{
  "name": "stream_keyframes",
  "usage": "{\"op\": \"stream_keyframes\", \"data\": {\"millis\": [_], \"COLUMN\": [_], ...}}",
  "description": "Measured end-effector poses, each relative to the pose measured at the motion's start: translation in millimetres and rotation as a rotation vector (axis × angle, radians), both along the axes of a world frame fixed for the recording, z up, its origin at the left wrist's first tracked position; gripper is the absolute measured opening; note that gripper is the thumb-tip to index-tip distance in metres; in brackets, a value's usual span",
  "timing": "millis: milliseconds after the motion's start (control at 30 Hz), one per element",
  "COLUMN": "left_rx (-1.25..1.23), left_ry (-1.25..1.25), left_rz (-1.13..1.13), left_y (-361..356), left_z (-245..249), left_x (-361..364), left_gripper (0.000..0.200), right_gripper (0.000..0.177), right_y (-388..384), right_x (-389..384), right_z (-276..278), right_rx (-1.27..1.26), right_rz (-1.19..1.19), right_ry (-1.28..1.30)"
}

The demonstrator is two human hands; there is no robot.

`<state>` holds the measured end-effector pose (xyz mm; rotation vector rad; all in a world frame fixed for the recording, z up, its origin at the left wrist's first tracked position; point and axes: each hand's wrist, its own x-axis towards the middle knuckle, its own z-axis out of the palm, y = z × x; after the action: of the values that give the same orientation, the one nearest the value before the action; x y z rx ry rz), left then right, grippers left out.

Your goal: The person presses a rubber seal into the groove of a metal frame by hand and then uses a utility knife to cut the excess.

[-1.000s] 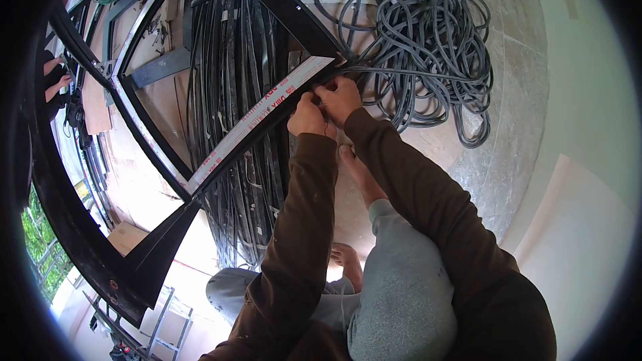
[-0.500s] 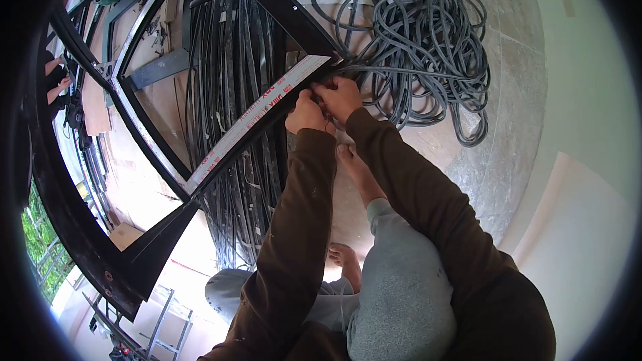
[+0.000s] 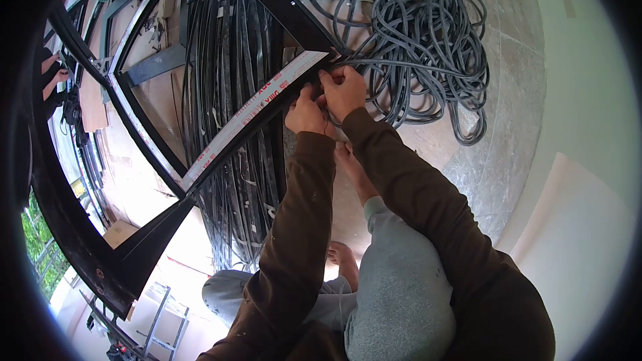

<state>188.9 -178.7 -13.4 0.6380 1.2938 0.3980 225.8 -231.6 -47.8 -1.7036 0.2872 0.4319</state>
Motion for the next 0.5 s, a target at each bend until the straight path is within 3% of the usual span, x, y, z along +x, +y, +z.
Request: {"op": "stream_keyframes", "data": {"millis": [100, 300, 500], "left_rx": [0.009, -0.009, 0.004], "left_ry": [0.032, 0.021, 0.018], "left_rz": [0.010, -0.007, -0.026], "left_y": [-2.1, -0.7, -0.4], "left_z": [1.0, -2.2, -2.0], "left_x": [2.6, 2.7, 1.9], "left_gripper": [0.021, 0.021, 0.024], "right_gripper": [0.026, 0.026, 0.027], "right_y": [0.3, -8.6, -8.7], "right_x": [-2.0, -2.5, 0.3], "right_z": [7.4, 6.3, 0.0], "right_rx": [-0.025, 0.226, 0.205], "right_rz": [-0.004, 0.055, 0.056], "right_ry": [0.010, 0.133, 0.172]}}
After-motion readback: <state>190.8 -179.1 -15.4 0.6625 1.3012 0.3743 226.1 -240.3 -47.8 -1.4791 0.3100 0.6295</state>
